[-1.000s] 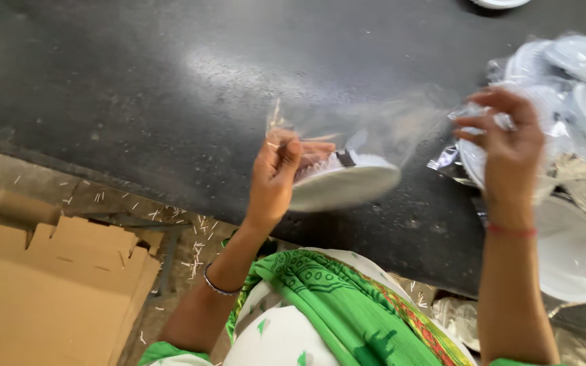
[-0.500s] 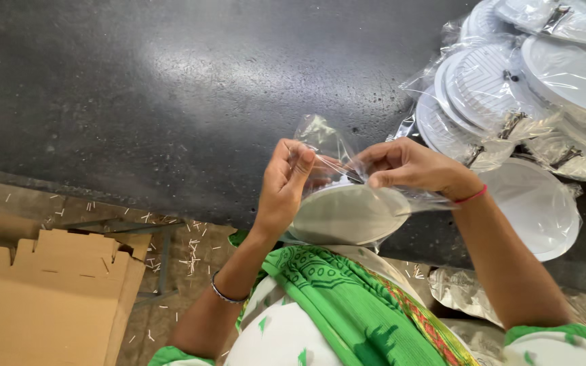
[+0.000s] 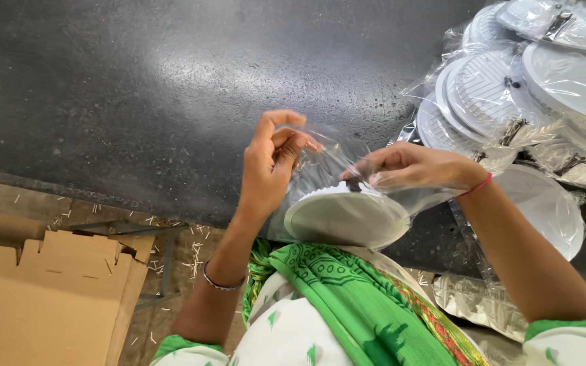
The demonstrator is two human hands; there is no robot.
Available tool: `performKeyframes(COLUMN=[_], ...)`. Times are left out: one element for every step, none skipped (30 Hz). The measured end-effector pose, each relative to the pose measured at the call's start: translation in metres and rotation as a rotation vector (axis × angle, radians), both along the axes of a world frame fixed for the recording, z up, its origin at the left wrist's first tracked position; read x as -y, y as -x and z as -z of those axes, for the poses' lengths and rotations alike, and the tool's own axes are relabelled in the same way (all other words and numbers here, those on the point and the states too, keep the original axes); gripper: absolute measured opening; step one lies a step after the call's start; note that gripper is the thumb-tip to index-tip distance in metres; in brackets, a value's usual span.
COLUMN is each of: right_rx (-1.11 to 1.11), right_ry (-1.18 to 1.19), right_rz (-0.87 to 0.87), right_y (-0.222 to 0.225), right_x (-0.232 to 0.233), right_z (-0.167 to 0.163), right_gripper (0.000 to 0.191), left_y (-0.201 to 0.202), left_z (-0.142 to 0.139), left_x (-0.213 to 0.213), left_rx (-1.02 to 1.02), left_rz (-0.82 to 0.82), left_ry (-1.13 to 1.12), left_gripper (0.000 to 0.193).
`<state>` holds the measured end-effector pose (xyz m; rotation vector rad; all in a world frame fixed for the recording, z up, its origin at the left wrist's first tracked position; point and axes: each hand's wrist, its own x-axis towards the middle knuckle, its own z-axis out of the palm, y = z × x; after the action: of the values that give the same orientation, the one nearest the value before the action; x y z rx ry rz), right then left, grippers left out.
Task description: The person packs round LED panel lights at a workbench. They take a clear plastic bag, insert a light fixture into it, wrap the bag around the fixture, and place the wrapped light onto a growing stack of bagged lights on the table, repeating this for successive fixtures.
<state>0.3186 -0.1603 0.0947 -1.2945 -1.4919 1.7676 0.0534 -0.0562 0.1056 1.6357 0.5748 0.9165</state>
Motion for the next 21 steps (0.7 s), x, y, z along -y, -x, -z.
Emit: performKeyframes(right_rx=[0.007, 0.035, 0.061, 0.087, 0.044, 0.004, -0.034, -0.059, -0.083, -0.107, -0.094, -0.081, -0.069, 0.034, 0.137, 0.24, 0.304, 0.369, 0.435, 0.409, 0.385], right_ry=[0.02, 0.015, 0.011, 0.008, 0.035, 0.06, 0.083, 0.086, 0.088, 0.091, 0.092, 0.093, 0.091, 0.044, -0.001, -0.044, -0.126, -0.207, -0.287, -0.359, -0.433], right_rz=[-0.003, -0.007, -0.011, -0.014, 0.002, 0.018, 0.033, 0.033, 0.031, 0.03, 0.044, 0.059, 0.077, 0.075, 0.076, 0.077, 0.058, 0.039, 0.017, 0.029, 0.039], right_y=[0.0, 0.0, 0.0, 0.0, 0.0, 0.0, 0.001, 0.001, 0.002, 0.004, 0.005, 0.006, 0.008, 0.011, 0.013, 0.016, 0.019, 0.021, 0.023, 0.024, 0.025], right_x=[-0.001, -0.003, -0.004, -0.004, -0.005, -0.005, -0.005, -0.006, -0.006, -0.007, -0.007, -0.006, -0.006, -0.005, -0.005, -0.004, -0.004, -0.005, -0.006, -0.006, -0.006], right_z=[0.001, 0.002, 0.003, 0.004, 0.005, 0.005, 0.005, 0.005, 0.004, 0.003, 0.001, -0.002, -0.004, -0.006, -0.008, -0.008, -0.007, -0.006, -0.003, 0.0, 0.004], right_gripper=[0.052, 0.053, 0.055, 0.056, 0.055, 0.054, 0.053, 0.053, 0.054, 0.054, 0.055, 0.056, 0.057, 0.053, 0.05, 0.046, 0.041, 0.036, 0.033, 0.033, 0.034], left_y=[0.002, 0.005, 0.008, 0.01, 0.01, 0.009, 0.008, 0.006, 0.004, 0.003, 0.002, 0.001, 0.0, -0.001, -0.002, -0.002, -0.003, -0.004, -0.004, -0.006, -0.009], left_z=[-0.006, -0.012, -0.019, -0.025, -0.03, -0.034, -0.037, -0.039, -0.04, -0.041, -0.041, -0.041, -0.04, -0.039, -0.038, -0.036, -0.034, -0.032, -0.029, -0.026, -0.023], left_x=[-0.001, -0.004, -0.007, -0.008, -0.008, -0.007, -0.006, -0.004, -0.003, -0.002, -0.001, 0.0, 0.0, 0.0, 0.0, 0.001, 0.002, 0.003, 0.004, 0.006, 0.008], left_rx=[-0.079, -0.152, -0.225, -0.3, -0.244, -0.183, -0.119, -0.132, -0.145, -0.157, -0.21, -0.262, -0.314, -0.295, -0.276, -0.259, -0.244, -0.23, -0.217, -0.188, -0.16], left_rz=[-0.033, 0.0, 0.035, 0.071, 0.056, 0.045, 0.035, 0.068, 0.101, 0.134, 0.116, 0.1, 0.086, 0.07, 0.056, 0.045, 0.044, 0.042, 0.039, 0.058, 0.074], left_ry=[-0.055, -0.102, -0.147, -0.191, -0.393, -0.597, -0.801, -0.812, -0.822, -0.833, -0.786, -0.738, -0.693, -0.657, -0.621, -0.582, -0.525, -0.466, -0.406, -0.346, -0.287], left_gripper=[0.029, 0.04, 0.051, 0.062, 0.063, 0.066, 0.068, 0.055, 0.042, 0.029, 0.023, 0.017, 0.012, 0.012, 0.012, 0.012, 0.013, 0.014, 0.015, 0.014, 0.012])
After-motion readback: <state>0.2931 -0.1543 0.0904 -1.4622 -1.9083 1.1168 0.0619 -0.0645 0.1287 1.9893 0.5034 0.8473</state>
